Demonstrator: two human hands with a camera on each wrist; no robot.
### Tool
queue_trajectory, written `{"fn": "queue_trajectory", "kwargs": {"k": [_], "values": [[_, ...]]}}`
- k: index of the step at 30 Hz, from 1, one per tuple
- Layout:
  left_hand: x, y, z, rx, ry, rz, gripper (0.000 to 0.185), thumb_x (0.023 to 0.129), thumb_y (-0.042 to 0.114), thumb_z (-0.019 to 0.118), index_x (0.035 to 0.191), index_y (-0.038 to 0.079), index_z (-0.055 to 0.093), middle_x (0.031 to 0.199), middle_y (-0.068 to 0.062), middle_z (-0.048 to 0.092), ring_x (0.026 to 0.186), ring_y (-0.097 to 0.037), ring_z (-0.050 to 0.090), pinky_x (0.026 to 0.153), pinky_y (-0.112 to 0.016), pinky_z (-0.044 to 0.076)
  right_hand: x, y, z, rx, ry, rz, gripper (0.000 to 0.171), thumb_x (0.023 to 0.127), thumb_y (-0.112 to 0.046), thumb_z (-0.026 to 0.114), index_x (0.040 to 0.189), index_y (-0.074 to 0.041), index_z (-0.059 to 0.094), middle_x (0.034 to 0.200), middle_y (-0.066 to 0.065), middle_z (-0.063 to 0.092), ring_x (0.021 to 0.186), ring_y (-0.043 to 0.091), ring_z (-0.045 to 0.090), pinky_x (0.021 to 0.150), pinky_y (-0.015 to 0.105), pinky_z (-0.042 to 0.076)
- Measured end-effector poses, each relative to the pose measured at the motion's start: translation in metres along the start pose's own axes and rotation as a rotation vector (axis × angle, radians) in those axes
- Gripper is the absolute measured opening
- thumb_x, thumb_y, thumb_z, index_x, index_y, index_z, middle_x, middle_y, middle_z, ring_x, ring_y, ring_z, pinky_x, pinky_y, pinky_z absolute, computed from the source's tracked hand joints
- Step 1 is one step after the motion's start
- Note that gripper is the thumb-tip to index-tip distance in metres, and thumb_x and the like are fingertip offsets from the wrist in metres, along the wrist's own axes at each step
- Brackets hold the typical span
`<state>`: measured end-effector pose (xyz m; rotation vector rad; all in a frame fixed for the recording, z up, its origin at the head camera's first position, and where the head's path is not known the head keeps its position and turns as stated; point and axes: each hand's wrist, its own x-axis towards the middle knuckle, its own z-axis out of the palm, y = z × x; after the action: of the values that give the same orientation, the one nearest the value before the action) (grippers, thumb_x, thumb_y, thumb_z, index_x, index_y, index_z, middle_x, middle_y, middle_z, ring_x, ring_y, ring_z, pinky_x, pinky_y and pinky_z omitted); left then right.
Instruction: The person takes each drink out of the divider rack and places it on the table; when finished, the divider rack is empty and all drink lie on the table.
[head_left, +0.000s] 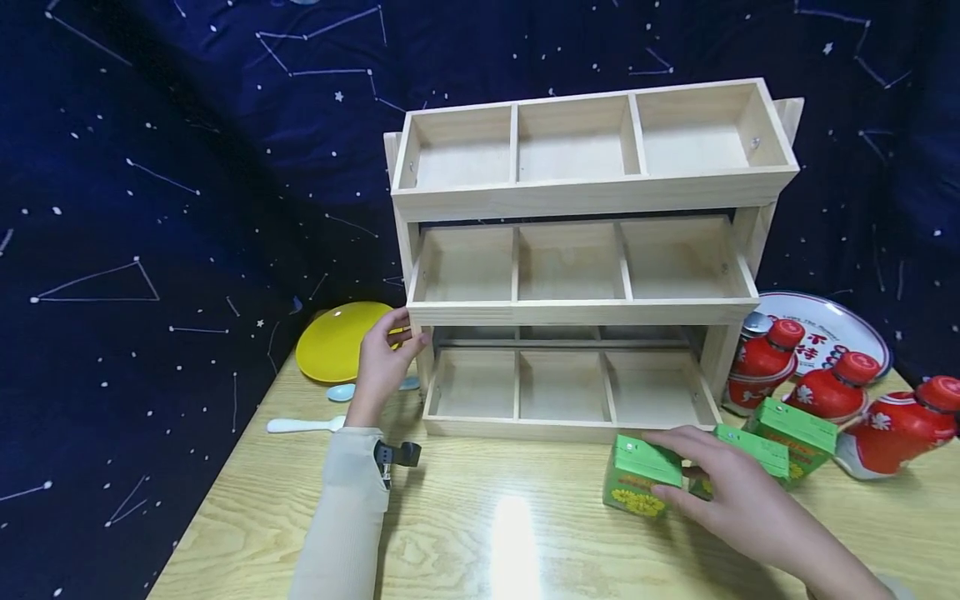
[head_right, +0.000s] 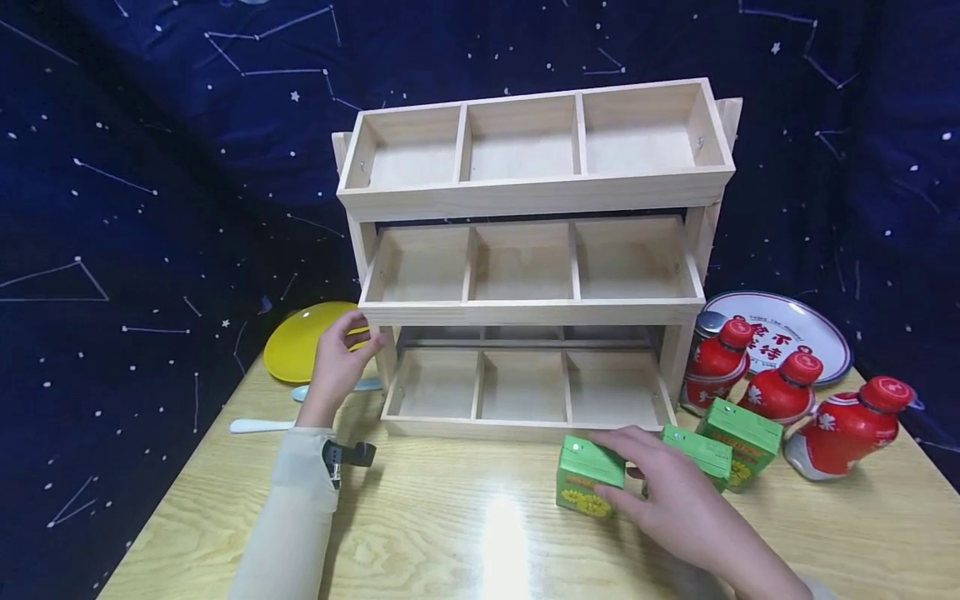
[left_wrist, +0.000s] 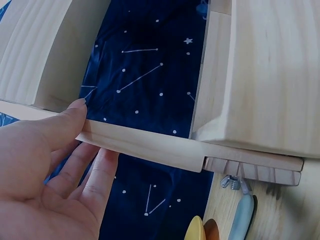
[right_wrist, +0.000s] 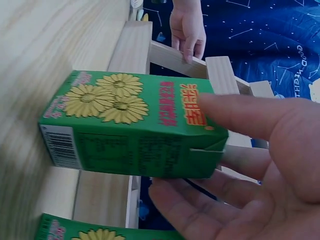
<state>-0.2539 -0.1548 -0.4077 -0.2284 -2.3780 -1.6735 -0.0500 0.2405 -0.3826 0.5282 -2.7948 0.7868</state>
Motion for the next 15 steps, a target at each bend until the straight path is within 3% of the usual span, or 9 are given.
{"fn": "queue_trajectory", "kwargs": {"k": [5, 9, 15], "values": [[-0.001, 0.002, 0.001, 0.007, 0.015, 0.017, 0.048, 0.089, 0.011, 0.074, 0.134, 0.011, 0.058, 0.123, -0.008, 0.062, 0.109, -0.026, 0.063, 0.094, -0.041, 0.054, 0.001, -0.003, -0.006, -0.010, -0.041, 0.032, 0.049, 0.085, -0.040, 0.078, 0.129, -0.022, 0.065, 0.120, -0.008, 0.064, 0.105, 0.015, 0.060, 0.082, 0.043, 0.055], [-0.003, 0.004, 0.002, 0.026, 0.033, 0.024, 0.046, 0.089, 0.010, 0.074, 0.132, 0.008, 0.059, 0.120, -0.011, 0.063, 0.108, -0.029, 0.064, 0.095, -0.042, 0.053, 0.003, -0.005, -0.014, 0.021, -0.057, 0.056, 0.046, 0.089, -0.040, 0.073, 0.129, -0.019, 0.064, 0.122, -0.004, 0.064, 0.104, 0.015, 0.060, 0.079, 0.038, 0.057], [-0.010, 0.008, -0.005, 0.111, 0.016, 0.031, 0.045, 0.092, 0.022, 0.072, 0.134, 0.013, 0.058, 0.125, -0.007, 0.063, 0.109, -0.026, 0.063, 0.096, -0.042, 0.052, 0.010, -0.013, -0.036, 0.059, -0.072, 0.074, 0.046, 0.091, -0.035, 0.071, 0.133, -0.017, 0.062, 0.127, 0.004, 0.062, 0.099, 0.018, 0.064, 0.072, 0.029, 0.057]]}}
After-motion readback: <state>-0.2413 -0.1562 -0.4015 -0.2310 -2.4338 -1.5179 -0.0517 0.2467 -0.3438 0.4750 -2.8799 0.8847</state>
